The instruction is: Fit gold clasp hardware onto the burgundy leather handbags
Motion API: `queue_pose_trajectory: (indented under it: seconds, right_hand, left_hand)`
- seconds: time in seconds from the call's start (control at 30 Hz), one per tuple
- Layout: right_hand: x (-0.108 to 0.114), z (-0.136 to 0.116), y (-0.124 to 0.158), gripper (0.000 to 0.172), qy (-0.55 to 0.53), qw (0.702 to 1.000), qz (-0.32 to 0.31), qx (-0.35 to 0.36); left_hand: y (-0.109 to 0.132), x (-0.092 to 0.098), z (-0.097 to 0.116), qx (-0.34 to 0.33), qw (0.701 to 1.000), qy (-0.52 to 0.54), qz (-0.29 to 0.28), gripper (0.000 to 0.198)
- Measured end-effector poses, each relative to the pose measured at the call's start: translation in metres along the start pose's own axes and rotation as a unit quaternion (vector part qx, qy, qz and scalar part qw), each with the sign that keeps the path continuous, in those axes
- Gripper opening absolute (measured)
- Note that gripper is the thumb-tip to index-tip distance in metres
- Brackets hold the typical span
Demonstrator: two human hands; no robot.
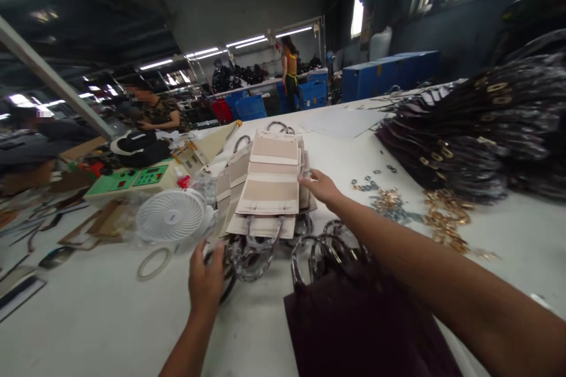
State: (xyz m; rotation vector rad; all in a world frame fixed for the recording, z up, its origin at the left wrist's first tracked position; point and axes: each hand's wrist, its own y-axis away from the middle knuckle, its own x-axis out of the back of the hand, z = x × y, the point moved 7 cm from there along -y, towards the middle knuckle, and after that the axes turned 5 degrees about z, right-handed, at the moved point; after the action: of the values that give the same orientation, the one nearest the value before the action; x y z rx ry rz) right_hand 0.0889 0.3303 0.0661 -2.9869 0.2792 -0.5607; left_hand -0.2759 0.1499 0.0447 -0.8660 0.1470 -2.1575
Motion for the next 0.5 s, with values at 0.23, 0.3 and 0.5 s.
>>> queue_pose_trajectory:
  seconds: [0.23, 0.3, 0.5]
  right_hand:
    - [0.147, 0.020, 0.127, 0.054, 0.000, 0.999, 0.033, 0.029]
    - [0.166, 0.040, 0.193, 0.050, 0.014, 0.998, 0.054, 0.024]
    - [0.144, 0.087, 0.334, 0.052, 0.101, 0.978, 0.097, 0.154]
  left_hand:
    - [0.112, 0.049, 0.016, 0.015, 0.995, 0.088, -0.041, 0.072]
    - [0.163, 0.033, 0.014, 0.074, 0.976, 0.146, -0.146, 0.074]
    - [0.264, -0.024, 0.053, 0.087, 0.931, 0.210, -0.285, 0.084]
